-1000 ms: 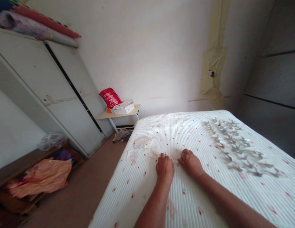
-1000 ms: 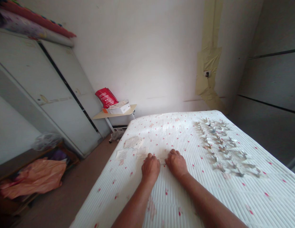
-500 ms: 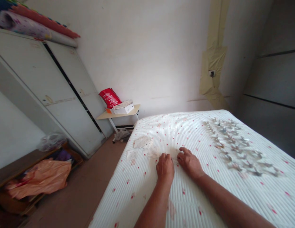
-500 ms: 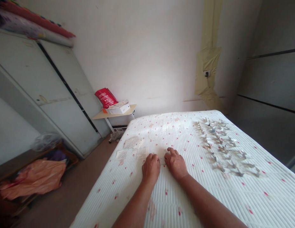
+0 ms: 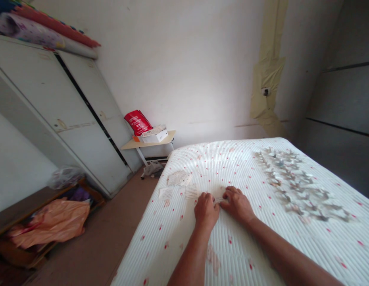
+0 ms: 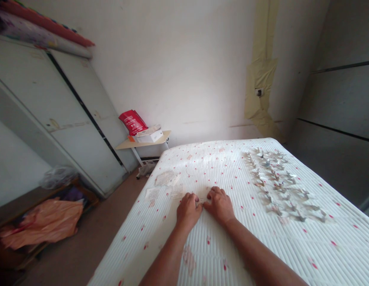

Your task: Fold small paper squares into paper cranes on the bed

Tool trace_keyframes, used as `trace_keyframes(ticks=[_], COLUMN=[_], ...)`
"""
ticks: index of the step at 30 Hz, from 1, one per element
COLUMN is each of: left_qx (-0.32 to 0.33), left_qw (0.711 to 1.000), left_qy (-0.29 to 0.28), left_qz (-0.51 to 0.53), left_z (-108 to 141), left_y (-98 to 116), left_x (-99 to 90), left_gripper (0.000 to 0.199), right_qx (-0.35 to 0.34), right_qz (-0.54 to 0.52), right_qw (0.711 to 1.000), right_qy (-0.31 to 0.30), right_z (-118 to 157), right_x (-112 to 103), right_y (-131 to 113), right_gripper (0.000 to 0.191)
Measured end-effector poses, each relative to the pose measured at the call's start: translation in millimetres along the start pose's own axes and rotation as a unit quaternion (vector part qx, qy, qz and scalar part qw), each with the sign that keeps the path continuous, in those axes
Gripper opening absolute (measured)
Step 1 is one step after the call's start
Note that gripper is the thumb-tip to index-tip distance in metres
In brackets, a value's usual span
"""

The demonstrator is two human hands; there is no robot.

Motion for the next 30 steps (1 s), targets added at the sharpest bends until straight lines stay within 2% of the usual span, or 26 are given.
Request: trace_keyframes(ticks=[9, 18, 30], left_qx=[-0.013, -0.019, 0.005], left_qw=[1.000, 1.000, 1.000], left_qy=[0.013, 0.002, -0.021], left_qz=[0.002, 0.013, 0.011], left_z=[-1, -1, 1], left_y=[0, -3, -6], left_x=[2.0, 1.4, -2.1], left_gripper=[0.014, 0.014, 0.018], right_qx=[0.012, 0.024, 0.012], right_qz=[-0.025, -0.082, -0.079], right_qw=[0.999, 0.996, 0.996], right_qy=[-0.018, -0.028, -0.037], right_z=[-2, -7, -9], right_x=[0, 4, 6], right_y=[4, 14, 19], right_gripper=[0.015, 0.024, 0.028])
Point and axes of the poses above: each hand's wrist, its own z-axis away from the middle knuckle, its own x-axis out of the palm, y = z × x, the point moved 3 cm from there along -z, towards the middle knuckle, and after that the axes turned 1 degree about z, right-handed, at the moved point
